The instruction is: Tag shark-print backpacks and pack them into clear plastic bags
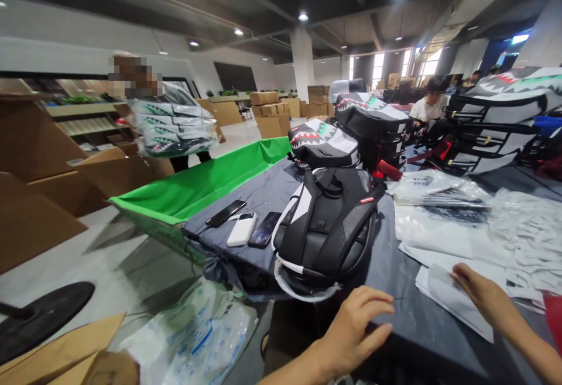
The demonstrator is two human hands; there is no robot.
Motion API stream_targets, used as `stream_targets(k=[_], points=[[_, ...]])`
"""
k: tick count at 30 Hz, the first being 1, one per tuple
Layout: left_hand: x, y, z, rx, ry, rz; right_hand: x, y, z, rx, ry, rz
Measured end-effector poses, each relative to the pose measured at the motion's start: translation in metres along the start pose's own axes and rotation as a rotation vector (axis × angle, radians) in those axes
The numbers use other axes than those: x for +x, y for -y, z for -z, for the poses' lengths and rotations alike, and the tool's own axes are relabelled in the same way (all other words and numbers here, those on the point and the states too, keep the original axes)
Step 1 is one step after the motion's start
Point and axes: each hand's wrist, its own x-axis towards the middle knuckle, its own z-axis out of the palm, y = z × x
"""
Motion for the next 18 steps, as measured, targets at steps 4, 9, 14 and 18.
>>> stream_targets(k=[4,9,14,18], points=[[0.033,0.005,-0.047,-0.280,0.131,0.225,-0.039,0.048,0.012,0.139,0.350,0.116],[0.024,-0.011,-0.093,-0.880,0.036,0.784,-0.071,0.056,0.024,0.432,0.585,-0.083],[-0.009,-0.024,-0.079,-0.943,-0.230,0.865,-0.097,0.031,-0.007,0.564,0.363,-0.124],[-0.032,-0.020,-0.067,-0.498,-0.284,0.625,-0.103,0.058,-0.036,0.463,0.394,-0.170]])
